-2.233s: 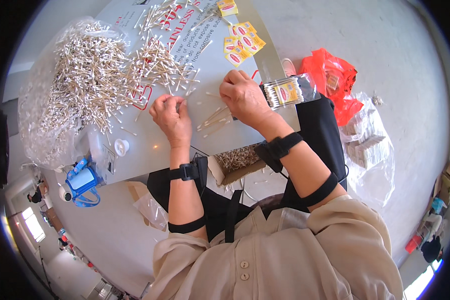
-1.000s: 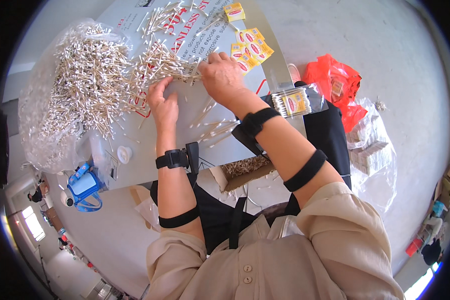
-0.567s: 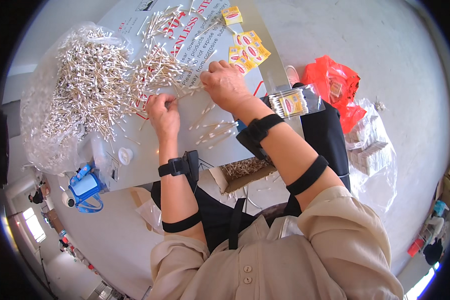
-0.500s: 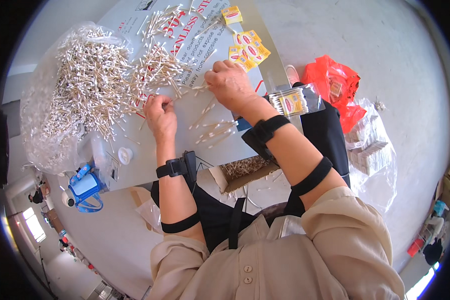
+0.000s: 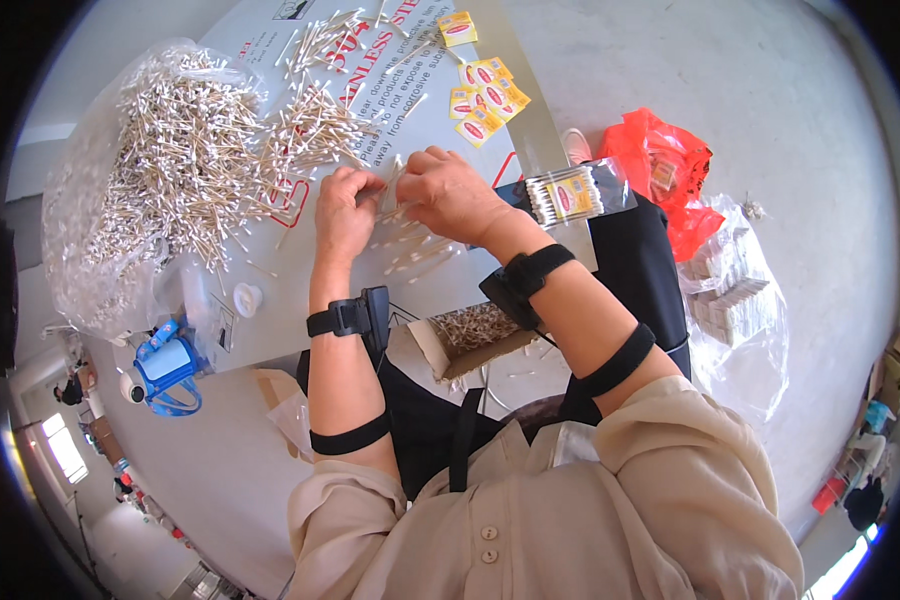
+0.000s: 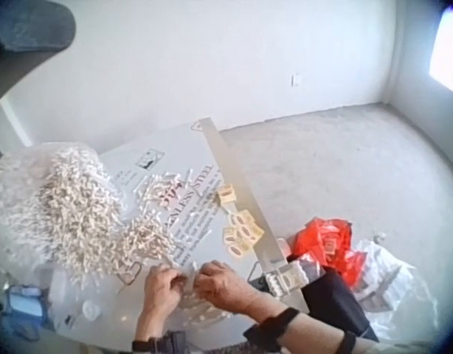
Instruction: Manually organizing, counting, and packaging cotton swabs into plastic sleeves and applying labels.
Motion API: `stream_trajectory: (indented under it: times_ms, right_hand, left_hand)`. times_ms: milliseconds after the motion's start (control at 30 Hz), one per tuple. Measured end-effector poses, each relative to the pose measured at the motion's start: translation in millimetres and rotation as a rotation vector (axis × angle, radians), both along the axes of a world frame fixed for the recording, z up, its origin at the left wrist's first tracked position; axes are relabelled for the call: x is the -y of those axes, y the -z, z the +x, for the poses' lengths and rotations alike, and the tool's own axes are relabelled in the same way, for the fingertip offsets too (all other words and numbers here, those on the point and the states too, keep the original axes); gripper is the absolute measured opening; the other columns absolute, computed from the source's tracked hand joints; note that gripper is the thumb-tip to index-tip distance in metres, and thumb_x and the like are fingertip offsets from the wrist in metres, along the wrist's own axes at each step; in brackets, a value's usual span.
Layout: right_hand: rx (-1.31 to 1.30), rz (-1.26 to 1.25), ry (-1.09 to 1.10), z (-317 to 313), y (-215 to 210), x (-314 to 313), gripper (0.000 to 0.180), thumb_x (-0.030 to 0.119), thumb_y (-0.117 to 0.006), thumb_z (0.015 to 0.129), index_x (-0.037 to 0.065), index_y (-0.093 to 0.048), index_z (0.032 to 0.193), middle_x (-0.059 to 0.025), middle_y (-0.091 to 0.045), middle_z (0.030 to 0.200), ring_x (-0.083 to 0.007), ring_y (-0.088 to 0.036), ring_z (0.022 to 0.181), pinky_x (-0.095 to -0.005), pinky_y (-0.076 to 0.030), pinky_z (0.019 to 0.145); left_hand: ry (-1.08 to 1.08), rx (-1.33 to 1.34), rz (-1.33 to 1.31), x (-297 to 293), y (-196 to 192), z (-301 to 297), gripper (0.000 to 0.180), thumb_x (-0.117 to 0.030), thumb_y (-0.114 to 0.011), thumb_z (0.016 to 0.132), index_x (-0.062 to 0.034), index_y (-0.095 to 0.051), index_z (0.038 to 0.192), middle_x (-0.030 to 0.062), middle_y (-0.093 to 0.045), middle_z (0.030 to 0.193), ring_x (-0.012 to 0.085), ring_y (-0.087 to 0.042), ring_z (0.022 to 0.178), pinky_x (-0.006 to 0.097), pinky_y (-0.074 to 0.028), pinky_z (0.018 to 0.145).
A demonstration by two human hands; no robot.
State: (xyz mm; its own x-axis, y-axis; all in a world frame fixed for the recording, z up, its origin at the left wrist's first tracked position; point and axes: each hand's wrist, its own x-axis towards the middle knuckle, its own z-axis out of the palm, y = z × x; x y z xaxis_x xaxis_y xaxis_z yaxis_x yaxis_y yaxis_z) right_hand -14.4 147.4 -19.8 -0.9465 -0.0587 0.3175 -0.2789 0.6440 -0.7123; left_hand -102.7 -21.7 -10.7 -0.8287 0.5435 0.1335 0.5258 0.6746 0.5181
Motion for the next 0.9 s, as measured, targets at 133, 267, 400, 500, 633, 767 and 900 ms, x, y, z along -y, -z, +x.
stream_trajectory:
  times_ms: [133,267,400,500,633,767,900]
  right_hand:
    - [-0.056,-0.233,0.211,17.4,-0.3,-10.0,0.017,0.001,-0.064,0.07,0.007,-0.065,0.086,-0.0107,-0.06,0.094,-0.0327,-0.057,0.096,-0.041,-0.047,0.085]
    - [0.075,-0.336,0.501,37.8,-2.8,-7.1,0.019,-0.003,-0.061,0.07,0.005,-0.064,0.087,-0.0139,-0.061,0.095,-0.0353,-0.057,0.094,-0.0412,-0.048,0.082]
    - [0.083,-0.339,0.53,53.1,0.2,-2.0,0.018,-0.003,-0.061,0.071,0.004,-0.063,0.088,-0.014,-0.061,0.095,-0.0351,-0.057,0.095,-0.041,-0.048,0.083]
    - [0.048,-0.313,0.518,58.8,-1.0,5.9,0.018,-0.003,-0.062,0.071,0.004,-0.062,0.088,-0.0139,-0.061,0.096,-0.0351,-0.057,0.096,-0.0407,-0.048,0.083]
    - [0.007,-0.312,0.5,61.5,0.4,13.8,0.017,-0.003,-0.063,0.073,0.003,-0.062,0.089,-0.0137,-0.061,0.098,-0.0346,-0.058,0.095,-0.0399,-0.049,0.084]
    - [0.033,-0.507,0.526,58.4,-0.8,12.6,0.014,-0.002,-0.061,0.081,0.0,-0.061,0.095,-0.0134,-0.061,0.104,-0.0294,-0.06,0.09,-0.0353,-0.051,0.08]
    - [0.053,-0.556,0.54,57.8,-0.5,8.2,0.014,-0.002,-0.059,0.084,-0.002,-0.06,0.098,-0.0131,-0.061,0.106,-0.0252,-0.061,0.086,-0.0322,-0.051,0.077]
  left_hand:
    - [0.048,-0.094,0.054,-10.9,-9.1,23.4,0.013,-0.008,-0.071,0.075,-0.0085,-0.068,0.088,0.0032,-0.062,0.091,0.0273,-0.056,0.098,0.04,-0.045,0.081]
    - [0.026,-0.072,-0.038,-18.5,-6.9,39.0,0.015,-0.007,-0.072,0.074,-0.0106,-0.065,0.087,0.0028,-0.059,0.092,0.028,-0.052,0.099,0.042,-0.041,0.083]
    - [0.066,-0.103,-0.02,-17.3,-3.6,45.6,0.012,-0.003,-0.069,0.077,-0.0092,-0.064,0.086,0.0052,-0.06,0.089,0.0291,-0.055,0.092,0.042,-0.044,0.081]
    - [0.066,-0.124,-0.01,-18.9,-2.8,43.1,0.01,-0.002,-0.067,0.079,-0.0084,-0.064,0.086,0.0063,-0.06,0.089,0.0295,-0.056,0.091,0.044,-0.045,0.081]
    - [0.029,-0.229,0.013,-24.7,0.3,30.3,0.012,-0.004,-0.065,0.082,-0.007,-0.062,0.092,0.0071,-0.059,0.091,0.0298,-0.056,0.092,0.045,-0.045,0.08]
    - [-0.043,-0.171,-0.022,-27.6,4.5,44.9,0.03,-0.014,-0.064,0.087,-0.0054,-0.058,0.115,0.0126,-0.059,0.116,0.0327,-0.053,0.112,0.048,-0.043,0.092]
    - [-0.006,-0.224,-0.277,-22.2,6.4,95.9,0.064,-0.033,-0.059,0.092,-0.0038,-0.035,0.144,0.0166,-0.034,0.151,0.0335,-0.031,0.141,0.056,-0.026,0.111]
